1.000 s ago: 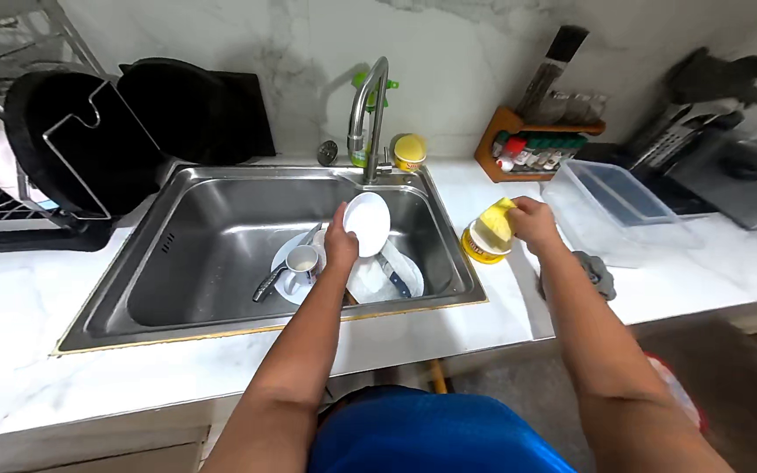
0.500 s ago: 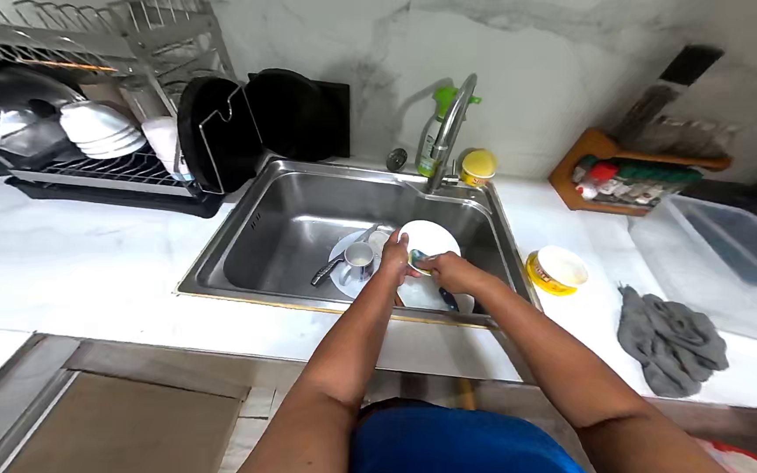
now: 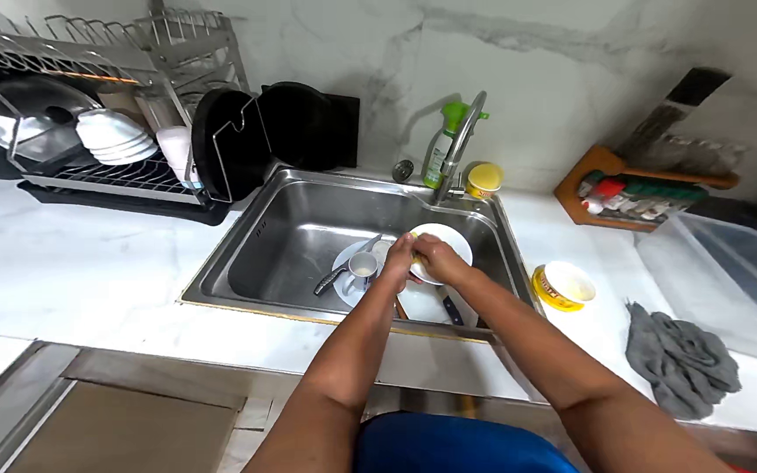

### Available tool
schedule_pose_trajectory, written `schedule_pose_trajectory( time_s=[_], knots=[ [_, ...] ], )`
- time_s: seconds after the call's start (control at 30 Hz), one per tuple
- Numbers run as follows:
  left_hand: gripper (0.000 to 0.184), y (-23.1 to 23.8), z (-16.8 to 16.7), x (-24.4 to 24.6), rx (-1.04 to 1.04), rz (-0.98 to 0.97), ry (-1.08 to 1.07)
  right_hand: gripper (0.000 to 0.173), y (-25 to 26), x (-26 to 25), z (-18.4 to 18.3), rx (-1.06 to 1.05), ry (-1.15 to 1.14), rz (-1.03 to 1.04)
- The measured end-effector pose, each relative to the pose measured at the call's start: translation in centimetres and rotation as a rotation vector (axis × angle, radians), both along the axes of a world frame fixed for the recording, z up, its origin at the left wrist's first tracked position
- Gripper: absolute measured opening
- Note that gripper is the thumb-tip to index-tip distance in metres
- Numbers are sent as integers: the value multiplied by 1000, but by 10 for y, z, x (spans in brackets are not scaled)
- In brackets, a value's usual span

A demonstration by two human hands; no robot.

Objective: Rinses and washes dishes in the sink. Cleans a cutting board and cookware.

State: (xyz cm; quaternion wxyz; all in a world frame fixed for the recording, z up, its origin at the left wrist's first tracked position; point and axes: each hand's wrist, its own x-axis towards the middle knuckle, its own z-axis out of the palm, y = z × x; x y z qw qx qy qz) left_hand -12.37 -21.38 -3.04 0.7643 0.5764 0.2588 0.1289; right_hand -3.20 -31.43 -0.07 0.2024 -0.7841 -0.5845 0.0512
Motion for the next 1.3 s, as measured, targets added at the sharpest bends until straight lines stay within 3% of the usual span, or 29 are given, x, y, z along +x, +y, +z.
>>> schedule_pose_trajectory(
  time_s=[0.07,0.13,0.2,0.3,0.4,0.47,0.53,0.6,0.7,0.8,0.87,0.97,1.07,1.2,1.23,1.3],
  knots=[
    [47,-3,0,3,-28,20,-32,21,-1,18,3,40,-293,-81],
    [45,-3,1,3,-16,111,-56,21,-5,24,7,-33,-408,-292],
    [44,0,-1,4,73,219,-48,32,-13,5,10,-231,-270,-429],
    [43,1,-9,10,257,190,-49,40,-15,-31,11,-400,65,-364],
    [44,-2,-13,10,257,119,-48,32,5,-23,0,-126,189,-241],
    [44,-3,-10,8,222,137,-60,28,8,-3,-11,-25,-35,-299],
    [42,-2,-9,7,275,181,-86,33,2,-3,-11,-138,-137,-410],
    [41,0,-9,8,365,178,-119,38,-6,-23,1,-310,9,-423],
    [41,0,-10,9,314,169,-192,32,1,-34,9,-114,152,-232],
    [43,-1,-9,6,298,196,-232,22,9,-7,-6,144,-253,-287],
    [41,-1,-8,5,323,232,-246,19,0,2,-7,92,-366,-436],
    [38,-1,-9,12,331,239,-285,39,-19,-26,6,-226,-102,-450],
    [37,2,-9,10,331,209,-272,45,-25,-42,-2,-143,113,-172],
    [39,8,-3,4,154,171,-180,31,-32,-35,0,-197,-170,37],
    [46,7,0,4,45,153,-126,29,-35,-33,9,-173,-111,49],
    [74,10,5,6,-195,19,-71,33,-40,-24,30,23,238,-19]
  ],
)
